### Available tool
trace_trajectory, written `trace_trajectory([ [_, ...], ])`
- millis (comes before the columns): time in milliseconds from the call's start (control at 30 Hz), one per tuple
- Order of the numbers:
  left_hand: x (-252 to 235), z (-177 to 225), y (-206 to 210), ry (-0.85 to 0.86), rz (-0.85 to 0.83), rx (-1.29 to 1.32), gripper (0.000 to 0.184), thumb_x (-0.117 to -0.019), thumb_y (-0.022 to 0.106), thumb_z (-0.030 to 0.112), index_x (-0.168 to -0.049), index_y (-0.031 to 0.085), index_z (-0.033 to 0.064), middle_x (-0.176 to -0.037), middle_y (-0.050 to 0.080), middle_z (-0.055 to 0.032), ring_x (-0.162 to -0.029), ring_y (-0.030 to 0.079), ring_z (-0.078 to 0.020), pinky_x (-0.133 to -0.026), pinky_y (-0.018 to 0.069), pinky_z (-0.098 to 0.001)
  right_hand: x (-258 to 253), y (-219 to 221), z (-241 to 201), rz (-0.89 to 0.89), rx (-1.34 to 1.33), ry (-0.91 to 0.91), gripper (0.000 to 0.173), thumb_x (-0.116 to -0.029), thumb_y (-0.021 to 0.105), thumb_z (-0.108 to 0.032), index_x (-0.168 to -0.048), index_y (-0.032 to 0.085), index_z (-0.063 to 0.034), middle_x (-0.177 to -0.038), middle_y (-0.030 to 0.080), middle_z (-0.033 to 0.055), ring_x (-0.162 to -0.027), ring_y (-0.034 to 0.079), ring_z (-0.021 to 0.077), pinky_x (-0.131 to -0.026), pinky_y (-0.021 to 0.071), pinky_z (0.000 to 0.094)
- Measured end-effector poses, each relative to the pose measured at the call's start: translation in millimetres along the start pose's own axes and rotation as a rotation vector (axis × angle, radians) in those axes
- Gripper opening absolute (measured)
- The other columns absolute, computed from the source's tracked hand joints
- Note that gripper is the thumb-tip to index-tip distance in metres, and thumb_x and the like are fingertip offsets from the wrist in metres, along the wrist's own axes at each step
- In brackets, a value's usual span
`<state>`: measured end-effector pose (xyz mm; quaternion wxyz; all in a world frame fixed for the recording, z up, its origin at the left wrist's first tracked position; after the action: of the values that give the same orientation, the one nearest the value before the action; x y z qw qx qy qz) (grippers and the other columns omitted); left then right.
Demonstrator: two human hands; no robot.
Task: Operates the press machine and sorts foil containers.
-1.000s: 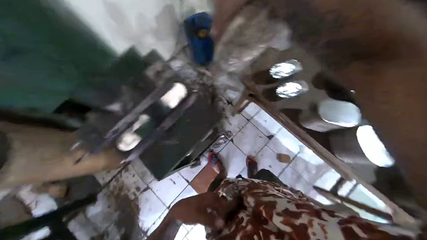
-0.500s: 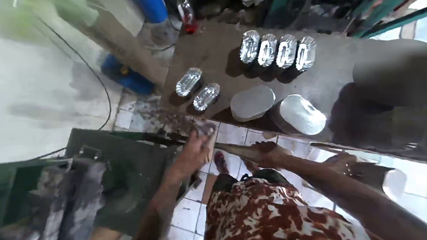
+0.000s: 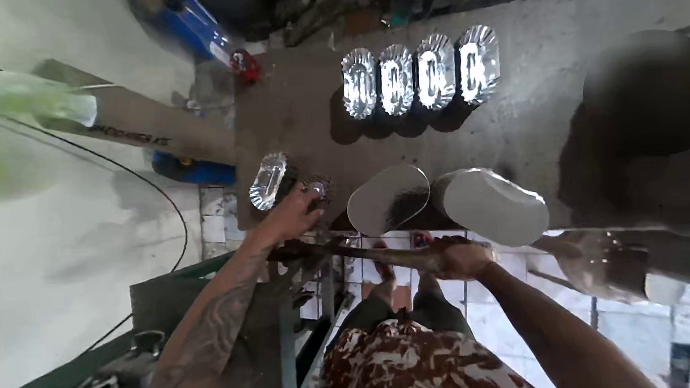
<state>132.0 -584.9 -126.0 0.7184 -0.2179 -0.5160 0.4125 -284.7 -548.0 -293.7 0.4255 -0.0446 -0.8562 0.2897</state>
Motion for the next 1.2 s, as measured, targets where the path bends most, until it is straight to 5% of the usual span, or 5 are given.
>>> trace_trajectory([
  [167,-8.6,6.7,-7.4,0.114,-0.008,0.146,0.039,-0.1026,0.056,0.009,-0.140,0.055,-0.0033,-0.143,0.051,-0.0296,-0.135,0.049,-0.0428,-0.112,0.0398,-0.0597,-1.3,11.3,4.8,0.044,0.054,0.025,0.097,-0.0747,0.072,-0.072,-0.151,0.048,-0.0163,-0.154,0.050,0.0129,-0.144,0.044,0.0354,-0.118,0.0344,0.0592],
  [433,-3.1,-9.9,-13.3,-0.067,0.141,-0.302,0.055,-0.0913,0.069,0.054,-0.128,0.070,0.0124,-0.133,0.061,-0.0266,-0.120,0.059,-0.0490,-0.102,0.0374,-0.0766,47.6,-15.3,-66.4,0.164,-0.242,0.143,0.066,-0.0955,0.067,-0.044,-0.147,0.053,-0.0057,-0.149,0.053,0.0215,-0.142,0.045,0.0386,-0.121,0.0266,0.0595],
  [667,-36.2,-67.0,-65.2,0.127,0.111,-0.287,0.048,-0.0885,0.081,0.035,-0.127,0.070,0.0092,-0.138,0.053,-0.0316,-0.125,0.054,-0.0523,-0.097,0.0454,-0.0730,160.5,-140.6,-125.9,1.097,0.014,-0.113,0.048,-0.0959,0.069,-0.044,-0.121,0.072,-0.0027,-0.122,0.072,0.0164,-0.121,0.066,0.0332,-0.109,0.0492,0.0513],
  [933,55.1,135.2,-37.7,0.176,0.474,0.056,0.052,-0.1018,0.060,0.040,-0.133,0.061,-0.0021,-0.130,0.061,-0.0301,-0.120,0.061,-0.0463,-0.101,0.0474,-0.0643,130.1,-177.7,-56.4,0.800,-0.072,-0.324,0.041,-0.1068,0.051,-0.036,-0.124,0.069,-0.0038,-0.119,0.072,0.0107,-0.123,0.063,0.0227,-0.124,0.0299,0.0470],
  [1200,-18.2,168.0,-15.9,0.294,-0.306,0.350,0.025,-0.0989,0.069,0.021,-0.120,0.069,0.0082,-0.098,0.071,-0.0068,-0.085,0.066,-0.0161,-0.080,0.0557,-0.0394,160.6,-203.7,-81.4,0.563,-0.325,-0.235,0.044,-0.1048,0.056,-0.034,-0.132,0.065,-0.0011,-0.132,0.067,0.0120,-0.135,0.055,0.0230,-0.129,0.0177,0.0472],
])
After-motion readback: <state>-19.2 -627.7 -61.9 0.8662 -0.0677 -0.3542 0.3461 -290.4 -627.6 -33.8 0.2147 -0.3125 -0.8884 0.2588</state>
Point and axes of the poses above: each hand's wrist, its own x-axis away from the middle knuckle, its own y-axis out of the palm, z = x × y, the point moved 2 cm from there along -x, towards the middle knuckle
